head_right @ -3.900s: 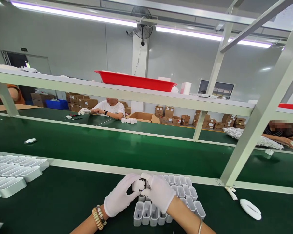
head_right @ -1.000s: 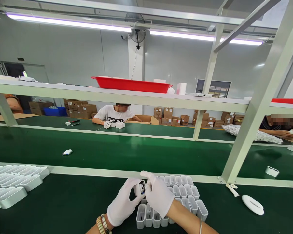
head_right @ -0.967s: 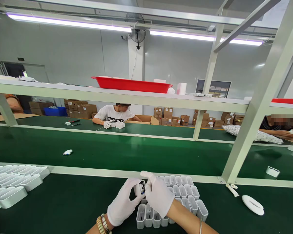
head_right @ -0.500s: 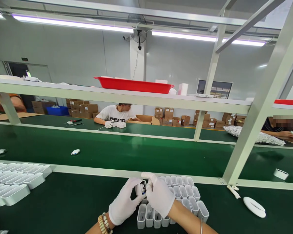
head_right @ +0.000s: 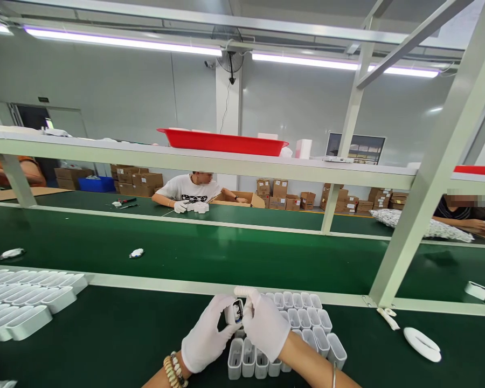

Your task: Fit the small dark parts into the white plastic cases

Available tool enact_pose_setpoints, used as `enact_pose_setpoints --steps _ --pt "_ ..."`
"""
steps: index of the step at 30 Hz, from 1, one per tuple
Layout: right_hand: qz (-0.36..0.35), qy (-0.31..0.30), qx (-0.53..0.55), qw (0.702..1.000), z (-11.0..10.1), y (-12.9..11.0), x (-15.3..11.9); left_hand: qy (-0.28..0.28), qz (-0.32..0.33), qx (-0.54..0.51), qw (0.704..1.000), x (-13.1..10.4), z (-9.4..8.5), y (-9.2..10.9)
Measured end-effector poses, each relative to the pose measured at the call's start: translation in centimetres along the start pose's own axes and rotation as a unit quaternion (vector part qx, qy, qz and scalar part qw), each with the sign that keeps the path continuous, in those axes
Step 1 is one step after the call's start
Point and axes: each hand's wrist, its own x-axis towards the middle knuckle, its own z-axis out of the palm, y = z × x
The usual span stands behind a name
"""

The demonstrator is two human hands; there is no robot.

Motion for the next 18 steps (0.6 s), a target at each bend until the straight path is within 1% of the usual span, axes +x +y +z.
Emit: enact_pose_setpoints --steps 3,5,8,10,12,15,18 --pt "0.002 -0.002 -0.003 1.000 0.1 0.0 0.1 -0.003 0.005 -0.001 1.000 0.1 -0.1 -0.1" --pt "0.002 0.001 0.002 1.000 -0.4 -0.2 -0.1 0.012 0.006 0.007 1.000 0.2 -0.3 -0.5" --pt "-0.010 0.012 0.056 0.998 -1.9 -0.9 -0.9 0.066 -0.006 0.024 0.997 0.4 -0.8 -1.5" --pt "-0.018 0.007 0.111 0.994 -3.0 -1.3 -1.5 0.110 -0.019 0.031 0.993 0.6 -1.2 -2.1" --pt "-0.029 -0.004 0.161 0.987 -3.7 -1.4 -1.9 0.137 -0.022 0.033 0.990 0.7 -1.4 -2.3" --pt "-0.060 -0.012 0.212 0.975 -3.9 -1.1 -2.1 0.128 -0.014 0.028 0.991 0.6 -1.3 -2.3" --pt "-0.079 -0.013 0.228 0.970 -3.7 -0.9 -1.8 0.126 -0.016 0.019 0.992 0.3 -0.9 -2.5"
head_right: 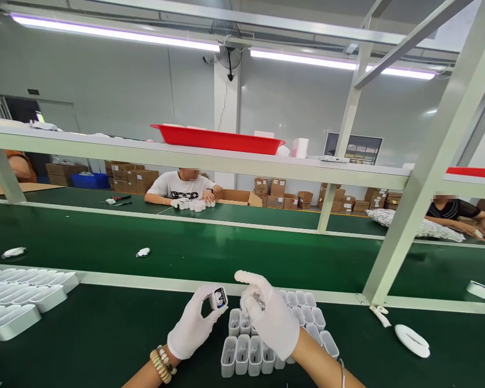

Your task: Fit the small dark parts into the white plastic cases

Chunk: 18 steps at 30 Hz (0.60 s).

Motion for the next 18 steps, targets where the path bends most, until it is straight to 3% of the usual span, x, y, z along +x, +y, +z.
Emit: enact_pose_setpoints --steps 13,18 --pt "0.014 -0.046 -0.064 0.997 0.56 0.94 0.69 -0.047 -0.009 -0.073 0.996 -0.64 0.29 -0.66" --pt "0.015 -0.024 -0.128 0.991 0.95 1.03 0.94 -0.058 0.000 -0.087 0.995 -0.73 0.31 -0.66"
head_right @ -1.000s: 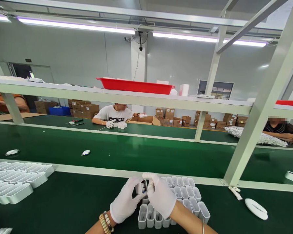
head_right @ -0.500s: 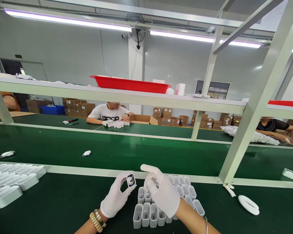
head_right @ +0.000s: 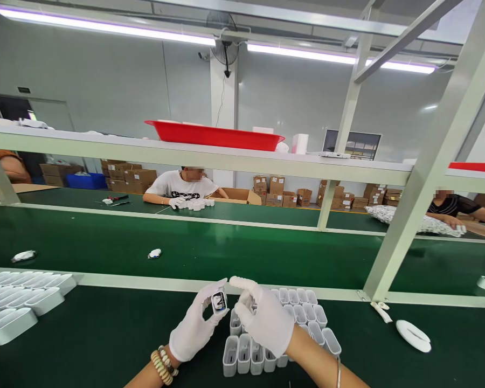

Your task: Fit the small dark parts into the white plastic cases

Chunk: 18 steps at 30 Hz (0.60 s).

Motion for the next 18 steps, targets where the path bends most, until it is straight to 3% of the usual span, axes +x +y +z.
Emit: enact_pose_setpoints --steps 6,11,18 --pt "0.048 -0.016 -0.039 0.998 0.4 1.0 0.4 -0.004 -0.001 -0.001 1.000 0.1 -0.1 0.3" --pt "0.051 -0.046 -0.042 0.997 0.9 1.0 0.6 -0.024 0.037 0.028 0.999 0.2 -0.3 0.9" --pt "0.089 -0.033 0.028 0.995 2.1 0.4 0.5 -0.041 0.115 0.069 0.990 -0.3 -0.1 1.6"
